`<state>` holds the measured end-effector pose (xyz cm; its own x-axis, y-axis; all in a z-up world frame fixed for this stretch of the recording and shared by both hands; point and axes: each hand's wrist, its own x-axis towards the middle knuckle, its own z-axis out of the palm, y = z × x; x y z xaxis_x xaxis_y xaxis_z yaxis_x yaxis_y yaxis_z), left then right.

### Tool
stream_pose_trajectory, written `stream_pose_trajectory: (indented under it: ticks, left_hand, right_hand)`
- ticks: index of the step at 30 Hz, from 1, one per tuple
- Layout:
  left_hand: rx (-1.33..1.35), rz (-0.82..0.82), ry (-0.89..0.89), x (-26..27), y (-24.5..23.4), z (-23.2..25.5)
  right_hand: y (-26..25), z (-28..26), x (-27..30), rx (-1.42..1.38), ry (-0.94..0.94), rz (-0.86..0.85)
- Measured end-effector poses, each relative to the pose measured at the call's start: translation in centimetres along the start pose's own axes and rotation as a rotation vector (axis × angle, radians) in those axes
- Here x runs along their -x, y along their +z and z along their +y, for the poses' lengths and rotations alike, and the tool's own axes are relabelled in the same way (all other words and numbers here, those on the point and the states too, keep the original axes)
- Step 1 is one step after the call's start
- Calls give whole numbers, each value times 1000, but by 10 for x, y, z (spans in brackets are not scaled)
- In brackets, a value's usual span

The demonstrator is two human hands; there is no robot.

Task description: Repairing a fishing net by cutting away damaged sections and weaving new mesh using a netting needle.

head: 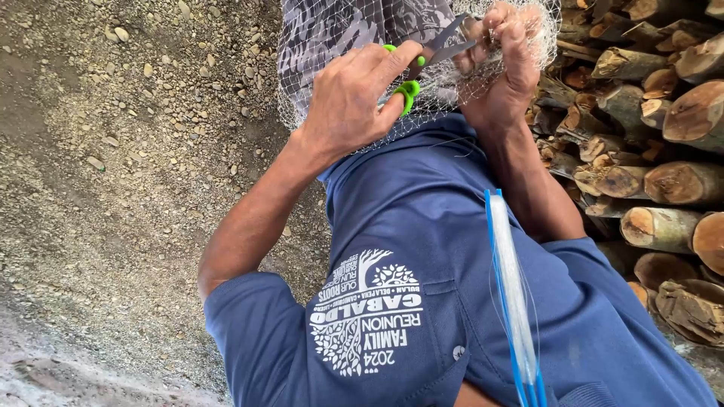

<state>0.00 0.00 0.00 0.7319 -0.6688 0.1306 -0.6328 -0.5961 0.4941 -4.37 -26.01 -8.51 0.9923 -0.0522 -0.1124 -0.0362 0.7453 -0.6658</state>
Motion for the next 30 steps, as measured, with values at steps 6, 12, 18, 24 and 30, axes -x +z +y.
stream_pose_trajectory:
  ticks: [6,12,18,24,30]
  left_hand:
    - [37,7,-23,7,3,-8]
    - [14,137,-101,34,21,-64]
    - [309,261,-330,33,30,-129]
    - [428,223,-209,41,46,-117]
    - [515,138,-163,59,21,-64]
  right_hand:
    - [-16,9,-4,-50,1,69]
    - [-31,-2,-14,-168,103,-27]
    - [-43,-21,-9,-264,236,-37]
    - [-57,-56,-8,-265,191,-109]
    - [-90,-101,-14,-21,64,-219]
